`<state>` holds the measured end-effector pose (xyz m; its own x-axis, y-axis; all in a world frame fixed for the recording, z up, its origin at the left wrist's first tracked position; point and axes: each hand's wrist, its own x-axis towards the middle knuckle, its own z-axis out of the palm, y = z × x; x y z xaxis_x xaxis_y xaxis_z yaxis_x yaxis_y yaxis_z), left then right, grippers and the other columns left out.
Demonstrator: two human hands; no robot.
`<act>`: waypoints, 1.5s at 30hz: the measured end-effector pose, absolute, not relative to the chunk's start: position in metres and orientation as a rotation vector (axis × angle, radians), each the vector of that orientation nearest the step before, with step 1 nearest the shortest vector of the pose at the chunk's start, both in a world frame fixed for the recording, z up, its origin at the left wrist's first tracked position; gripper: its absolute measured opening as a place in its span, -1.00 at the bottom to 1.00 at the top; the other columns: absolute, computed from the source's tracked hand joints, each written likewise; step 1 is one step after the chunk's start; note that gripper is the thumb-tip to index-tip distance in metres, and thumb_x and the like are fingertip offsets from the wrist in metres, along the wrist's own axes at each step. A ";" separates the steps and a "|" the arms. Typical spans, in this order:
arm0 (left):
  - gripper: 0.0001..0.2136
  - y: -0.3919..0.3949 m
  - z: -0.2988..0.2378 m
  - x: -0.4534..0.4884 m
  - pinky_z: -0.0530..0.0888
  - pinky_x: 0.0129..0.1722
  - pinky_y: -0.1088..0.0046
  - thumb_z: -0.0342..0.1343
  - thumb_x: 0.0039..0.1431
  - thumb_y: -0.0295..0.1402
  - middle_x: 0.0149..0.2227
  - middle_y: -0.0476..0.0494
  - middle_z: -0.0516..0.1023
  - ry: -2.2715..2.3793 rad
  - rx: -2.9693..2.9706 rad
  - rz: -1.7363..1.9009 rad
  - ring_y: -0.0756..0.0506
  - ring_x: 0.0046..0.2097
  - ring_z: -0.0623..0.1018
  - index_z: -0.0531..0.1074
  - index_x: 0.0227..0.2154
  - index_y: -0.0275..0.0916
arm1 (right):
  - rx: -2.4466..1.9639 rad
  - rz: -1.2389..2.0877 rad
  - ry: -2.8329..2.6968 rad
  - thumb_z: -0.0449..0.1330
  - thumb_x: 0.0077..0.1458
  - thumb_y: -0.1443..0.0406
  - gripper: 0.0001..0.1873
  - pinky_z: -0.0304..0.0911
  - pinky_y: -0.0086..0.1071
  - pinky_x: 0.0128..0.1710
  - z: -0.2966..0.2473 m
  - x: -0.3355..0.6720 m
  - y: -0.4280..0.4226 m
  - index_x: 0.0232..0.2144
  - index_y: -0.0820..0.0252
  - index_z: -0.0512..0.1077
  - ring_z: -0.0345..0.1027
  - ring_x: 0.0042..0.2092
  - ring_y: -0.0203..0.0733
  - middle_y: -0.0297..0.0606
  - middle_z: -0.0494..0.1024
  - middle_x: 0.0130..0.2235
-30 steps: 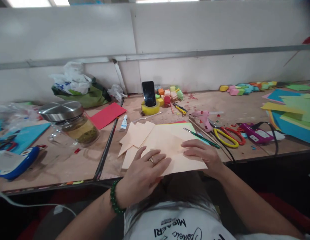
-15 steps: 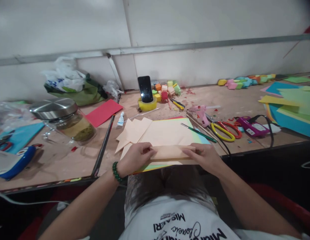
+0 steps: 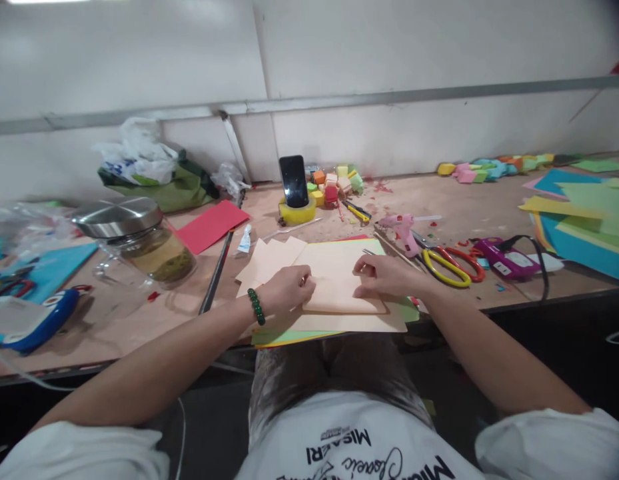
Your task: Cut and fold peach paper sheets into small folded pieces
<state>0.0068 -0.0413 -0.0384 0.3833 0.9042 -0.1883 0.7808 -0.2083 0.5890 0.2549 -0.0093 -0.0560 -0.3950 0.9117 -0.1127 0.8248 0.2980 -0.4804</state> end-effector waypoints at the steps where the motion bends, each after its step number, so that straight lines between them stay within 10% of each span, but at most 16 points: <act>1: -0.78 -0.042 -0.038 0.007 0.24 -0.49 0.51 -0.06 0.19 -0.42 -0.65 0.05 0.42 1.432 2.032 0.262 0.01 -0.58 0.38 0.19 -0.58 -0.18 | -1.601 0.747 -2.386 0.41 -0.22 0.08 -0.59 0.14 -0.40 -0.46 -0.057 0.255 -0.008 -0.32 0.18 0.51 0.34 -0.39 -0.21 -0.34 0.51 -0.42; 7: -0.90 -0.032 -0.040 -0.002 0.35 -0.37 0.43 0.10 0.09 -0.31 -0.45 -0.04 0.51 1.465 2.179 0.394 -0.07 -0.38 0.48 0.36 -0.41 -0.23 | -1.349 1.050 -2.227 0.29 -0.10 0.07 -0.68 0.06 -0.44 -0.48 -0.063 0.263 -0.006 -0.56 0.20 0.41 0.19 -0.45 -0.31 -0.44 0.37 -0.55; 12: -0.25 -0.013 -0.046 -0.009 0.45 -0.18 0.30 0.40 -0.30 -0.22 -0.11 -0.24 0.50 1.273 1.970 0.704 -0.17 -0.12 0.51 0.32 0.03 -0.29 | -1.266 1.002 -2.061 0.28 -0.09 0.09 -0.71 0.05 -0.44 -0.51 -0.057 0.262 -0.017 -0.51 0.22 0.46 0.19 -0.46 -0.32 -0.42 0.36 -0.55; 17: -0.65 -0.013 -0.056 -0.006 0.35 -0.48 0.52 0.31 -0.14 -0.15 -0.47 0.00 0.44 1.027 1.531 0.671 0.02 -0.46 0.42 0.39 -0.40 -0.30 | -1.311 0.851 -1.839 0.31 -0.10 0.09 -0.72 0.06 -0.43 -0.54 -0.062 0.254 -0.031 -0.52 0.20 0.47 0.20 -0.51 -0.32 -0.39 0.41 -0.55; 24: -0.64 -0.021 -0.060 -0.004 0.16 -0.54 0.56 0.28 -0.12 -0.09 -0.60 0.05 0.32 1.058 1.462 0.842 0.08 -0.52 0.27 0.35 -0.61 -0.30 | -1.245 0.981 -1.329 0.44 -0.22 0.00 -0.42 0.11 -0.46 -0.65 -0.093 0.247 -0.038 -0.17 0.13 0.44 0.26 -0.61 -0.30 -0.48 0.40 -0.63; 31: -0.67 -0.020 -0.057 -0.006 0.21 -0.52 0.54 0.24 -0.10 -0.11 -0.64 0.03 0.31 1.086 1.458 0.896 0.07 -0.52 0.26 0.37 -0.67 -0.29 | -1.187 1.078 -1.121 0.52 -0.40 0.01 -0.43 0.40 -0.38 -0.53 -0.095 0.243 -0.038 -0.37 0.12 0.42 0.45 -0.52 -0.23 -0.38 0.57 -0.52; 45: -0.66 -0.018 -0.060 -0.009 0.19 -0.57 0.57 0.29 -0.10 -0.08 -0.61 0.01 0.37 1.143 1.496 0.889 0.07 -0.53 0.26 0.45 -0.62 -0.30 | -1.217 0.886 -1.194 0.40 -0.24 -0.07 -0.55 0.31 -0.38 -0.50 -0.091 0.242 -0.037 -0.57 0.14 0.40 0.33 -0.50 -0.28 -0.37 0.47 -0.54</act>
